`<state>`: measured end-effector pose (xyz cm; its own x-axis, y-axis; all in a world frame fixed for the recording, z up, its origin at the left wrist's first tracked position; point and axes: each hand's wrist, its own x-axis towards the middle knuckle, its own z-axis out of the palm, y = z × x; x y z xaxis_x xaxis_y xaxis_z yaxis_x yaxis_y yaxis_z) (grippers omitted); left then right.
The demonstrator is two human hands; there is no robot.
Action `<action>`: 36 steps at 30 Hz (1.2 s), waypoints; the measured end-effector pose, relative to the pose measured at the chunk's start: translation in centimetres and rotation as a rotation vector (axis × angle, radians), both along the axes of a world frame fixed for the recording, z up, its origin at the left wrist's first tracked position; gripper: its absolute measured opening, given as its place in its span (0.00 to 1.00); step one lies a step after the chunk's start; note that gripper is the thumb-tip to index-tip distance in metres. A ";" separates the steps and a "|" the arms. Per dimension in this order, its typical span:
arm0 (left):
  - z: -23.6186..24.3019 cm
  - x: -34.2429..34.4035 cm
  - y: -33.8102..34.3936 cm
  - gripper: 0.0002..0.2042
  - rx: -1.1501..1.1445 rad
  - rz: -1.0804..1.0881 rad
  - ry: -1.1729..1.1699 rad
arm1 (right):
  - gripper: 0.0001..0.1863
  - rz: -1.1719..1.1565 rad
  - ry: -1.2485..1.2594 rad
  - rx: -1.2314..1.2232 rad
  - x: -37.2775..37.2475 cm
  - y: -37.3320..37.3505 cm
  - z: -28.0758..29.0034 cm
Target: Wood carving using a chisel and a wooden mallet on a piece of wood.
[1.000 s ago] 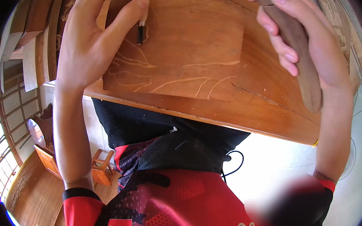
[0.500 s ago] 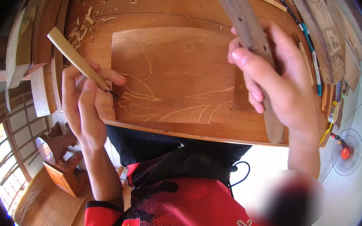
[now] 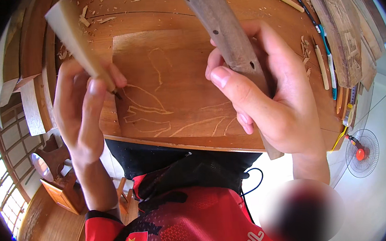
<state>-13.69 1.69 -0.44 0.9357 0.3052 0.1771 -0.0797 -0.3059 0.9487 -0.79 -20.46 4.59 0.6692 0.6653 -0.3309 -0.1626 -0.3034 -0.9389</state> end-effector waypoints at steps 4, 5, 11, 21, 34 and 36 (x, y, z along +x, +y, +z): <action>2.0 3.2 -0.5 0.10 -0.160 -0.123 0.167 | 0.25 -0.143 -0.012 0.032 -0.4 -0.8 0.2; 2.0 3.8 -0.3 0.11 -0.095 -0.167 0.173 | 0.25 -0.175 -0.035 0.028 -0.3 -1.0 0.2; 3.2 5.6 -0.5 0.08 -0.031 -0.284 0.236 | 0.23 -0.249 -0.006 0.072 -0.2 -3.4 -0.4; 5.2 6.8 -0.6 0.10 0.044 -0.337 0.226 | 0.25 -0.329 -0.051 0.018 -1.2 -4.1 -0.5; -1.7 8.2 0.3 0.13 0.377 -0.357 -0.454 | 0.24 -0.389 -0.125 0.013 -2.6 -5.5 -1.2; -2.2 8.1 0.3 0.13 0.284 -0.374 -0.414 | 0.24 -0.423 -0.064 0.071 -2.6 -5.6 -0.8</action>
